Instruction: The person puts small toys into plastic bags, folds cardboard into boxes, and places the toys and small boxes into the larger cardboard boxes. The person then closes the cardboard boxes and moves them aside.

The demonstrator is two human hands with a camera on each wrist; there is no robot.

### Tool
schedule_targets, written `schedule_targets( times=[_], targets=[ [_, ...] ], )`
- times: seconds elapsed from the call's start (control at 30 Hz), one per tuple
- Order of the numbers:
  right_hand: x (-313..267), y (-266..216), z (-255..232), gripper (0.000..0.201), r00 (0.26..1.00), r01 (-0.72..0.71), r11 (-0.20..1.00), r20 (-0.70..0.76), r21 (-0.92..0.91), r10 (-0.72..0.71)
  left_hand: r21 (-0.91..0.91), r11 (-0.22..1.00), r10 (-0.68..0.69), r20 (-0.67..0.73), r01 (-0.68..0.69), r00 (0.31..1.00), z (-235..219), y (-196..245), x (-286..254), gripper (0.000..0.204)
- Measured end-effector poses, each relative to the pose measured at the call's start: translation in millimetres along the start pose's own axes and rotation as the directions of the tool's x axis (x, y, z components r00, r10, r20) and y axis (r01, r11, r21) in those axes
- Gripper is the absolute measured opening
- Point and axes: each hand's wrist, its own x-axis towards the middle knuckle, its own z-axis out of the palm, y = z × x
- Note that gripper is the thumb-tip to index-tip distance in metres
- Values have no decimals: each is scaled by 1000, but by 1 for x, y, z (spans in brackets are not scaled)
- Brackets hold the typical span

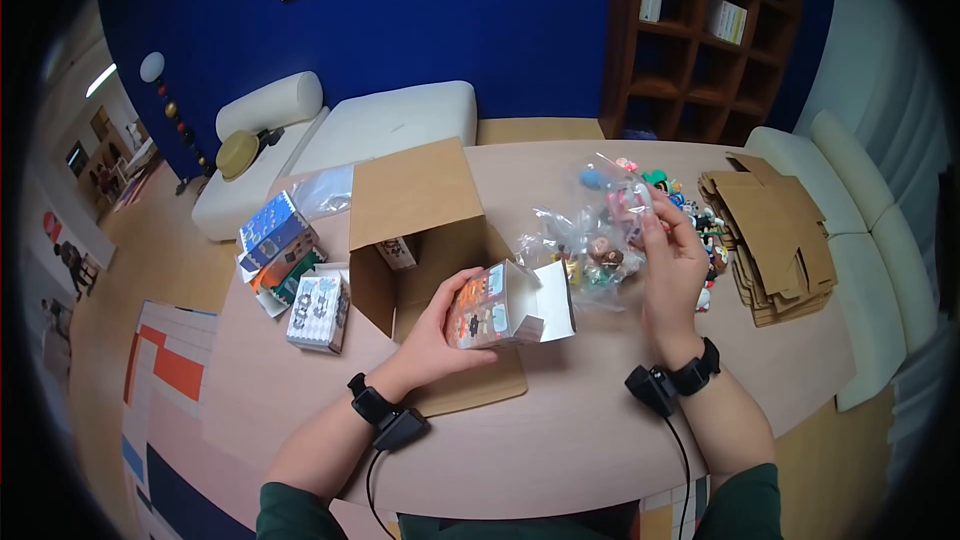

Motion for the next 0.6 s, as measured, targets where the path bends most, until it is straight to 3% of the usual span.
schedule_targets(
  times=[0.03,0.07,0.1,0.17,0.2,0.23,0.3,0.47,0.53,0.57,0.6],
  targets=[
    [5,4,0,23,978,206,967,34,-147,-204,1,1000,1,1,-1,1000,0,0,0,110],
    [6,8,2,19,962,273,943,43,-192,-270,-12,1000,-4,12,4,1000,1,0,0,110],
    [5,7,1,19,962,272,943,38,-192,-270,-24,1000,-10,23,11,1000,1,0,0,111],
    [4,3,-2,21,883,424,710,429,-562,-188,-11,1000,-14,36,14,999,1,1,0,111],
    [4,10,-5,25,795,536,578,598,-616,-100,0,1000,-14,44,14,999,1,1,0,112],
    [-2,13,-7,25,797,534,577,595,-618,-100,1,1000,-15,47,15,999,2,1,0,112],
    [-14,12,-4,27,700,650,472,711,-596,-66,12,1000,-22,52,21,998,1,1,0,112],
    [-6,9,-1,19,759,569,607,638,-555,-129,0,1000,-6,58,6,998,2,3,-1,110],
    [-6,-17,7,14,912,148,876,406,-459,58,11,1000,13,63,-13,998,1,2,-1,108],
    [-8,-27,10,14,911,147,876,409,-459,62,13,1000,10,62,-11,998,1,3,-2,110],
    [-10,-37,12,13,878,252,888,478,-386,-42,15,1000,9,63,-10,998,1,3,-2,112]
  ],
)
